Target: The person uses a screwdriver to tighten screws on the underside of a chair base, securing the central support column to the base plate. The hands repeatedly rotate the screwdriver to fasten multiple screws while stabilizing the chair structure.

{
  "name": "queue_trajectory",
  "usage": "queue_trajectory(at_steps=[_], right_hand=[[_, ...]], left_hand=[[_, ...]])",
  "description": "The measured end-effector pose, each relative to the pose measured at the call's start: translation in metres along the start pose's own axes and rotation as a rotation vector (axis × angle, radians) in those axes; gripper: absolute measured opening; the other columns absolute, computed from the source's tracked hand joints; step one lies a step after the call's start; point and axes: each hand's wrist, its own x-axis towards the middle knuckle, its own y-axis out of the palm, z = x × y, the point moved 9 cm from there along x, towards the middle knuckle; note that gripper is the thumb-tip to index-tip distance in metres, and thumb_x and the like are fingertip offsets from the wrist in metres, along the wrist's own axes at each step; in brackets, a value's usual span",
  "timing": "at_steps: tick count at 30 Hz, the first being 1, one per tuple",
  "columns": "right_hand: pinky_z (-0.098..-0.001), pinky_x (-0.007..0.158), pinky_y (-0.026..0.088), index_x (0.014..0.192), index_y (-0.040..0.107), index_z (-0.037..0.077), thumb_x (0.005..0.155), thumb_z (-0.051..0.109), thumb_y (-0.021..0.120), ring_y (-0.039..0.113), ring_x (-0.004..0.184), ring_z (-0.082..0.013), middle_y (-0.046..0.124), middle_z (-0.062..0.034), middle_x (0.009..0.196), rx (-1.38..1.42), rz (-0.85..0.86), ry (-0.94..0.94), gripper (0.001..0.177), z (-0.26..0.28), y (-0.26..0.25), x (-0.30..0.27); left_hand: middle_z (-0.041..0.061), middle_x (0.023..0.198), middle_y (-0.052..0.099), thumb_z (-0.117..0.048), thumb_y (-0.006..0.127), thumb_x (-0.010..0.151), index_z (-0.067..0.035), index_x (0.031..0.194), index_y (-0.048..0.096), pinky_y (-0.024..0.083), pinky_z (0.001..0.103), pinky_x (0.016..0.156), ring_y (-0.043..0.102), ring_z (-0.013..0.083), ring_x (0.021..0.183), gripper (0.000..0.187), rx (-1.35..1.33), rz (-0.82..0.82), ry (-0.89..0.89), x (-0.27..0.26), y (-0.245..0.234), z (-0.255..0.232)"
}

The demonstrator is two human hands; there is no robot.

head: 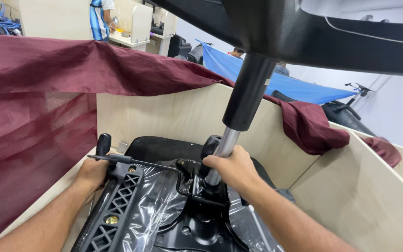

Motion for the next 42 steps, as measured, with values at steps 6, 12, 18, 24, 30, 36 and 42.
queue_trajectory(at_steps=[6,12,18,24,30,36,42], right_hand=[[-0.0333,0.058,0.049,0.083,0.074,0.001,0.076,0.022,0.081,0.065,0.065,-0.0168,0.071,-0.0078,0.073,0.138,0.263,-0.176,0.023,-0.005,-0.014,0.032],[-0.0347,0.067,0.057,0.086,0.076,0.0,0.075,0.026,0.083,0.074,0.072,-0.0193,0.078,-0.0121,0.08,0.105,-0.087,0.047,0.029,-0.015,-0.035,0.007],[-0.034,0.067,0.058,0.087,0.075,0.002,0.073,0.025,0.078,0.075,0.067,-0.0198,0.077,-0.0128,0.075,0.05,0.0,0.014,0.028,0.008,-0.004,-0.018],[-0.0339,0.067,0.057,0.084,0.072,0.001,0.07,0.022,0.085,0.069,0.071,-0.0164,0.072,-0.007,0.074,0.074,0.12,-0.253,0.028,-0.001,-0.03,0.019],[-0.0345,0.068,0.056,0.081,0.077,0.0,0.072,0.024,0.081,0.072,0.071,-0.0186,0.077,-0.0102,0.075,0.118,-0.002,-0.071,0.026,-0.015,-0.036,0.022],[-0.0352,0.065,0.059,0.079,0.076,0.0,0.073,0.025,0.079,0.072,0.059,-0.0182,0.074,-0.0111,0.068,-0.04,-0.077,-0.061,0.026,0.013,-0.004,-0.017],[-0.0363,0.068,0.057,0.079,0.074,0.001,0.069,0.021,0.084,0.07,0.07,-0.0172,0.074,-0.0095,0.075,0.105,0.13,-0.325,0.024,0.013,-0.02,0.014]], left_hand=[[0.004,0.062,0.053,-0.031,0.063,0.089,-0.003,0.087,0.066,0.028,0.031,0.043,0.042,0.0135,0.047,0.028,-0.01,-0.02,-0.018,-0.004,-0.01,0.012],[0.003,0.062,0.052,-0.032,0.063,0.089,-0.001,0.086,0.069,0.027,0.032,0.043,0.041,0.0139,0.047,0.032,0.024,-0.055,0.016,-0.001,-0.009,0.011],[0.0,0.062,0.052,-0.033,0.06,0.087,-0.007,0.087,0.069,0.033,0.031,0.042,0.045,0.0119,0.048,0.027,-0.018,-0.041,0.048,0.005,-0.001,0.004],[0.003,0.061,0.051,-0.031,0.065,0.087,-0.004,0.088,0.071,0.026,0.033,0.043,0.041,0.0143,0.047,0.028,0.065,-0.089,0.019,0.002,-0.016,0.012],[0.003,0.065,0.055,-0.03,0.065,0.087,-0.002,0.088,0.071,0.034,0.032,0.046,0.047,0.0131,0.05,0.028,-0.018,-0.093,0.061,0.01,-0.012,0.017],[0.002,0.066,0.059,-0.027,0.061,0.089,-0.005,0.089,0.072,0.034,0.033,0.044,0.049,0.0125,0.049,0.025,0.028,-0.156,0.064,0.021,-0.02,0.025],[0.004,0.064,0.052,-0.031,0.066,0.09,-0.001,0.089,0.071,0.025,0.031,0.042,0.039,0.0137,0.046,0.031,0.025,-0.077,0.067,0.005,-0.027,0.023]])
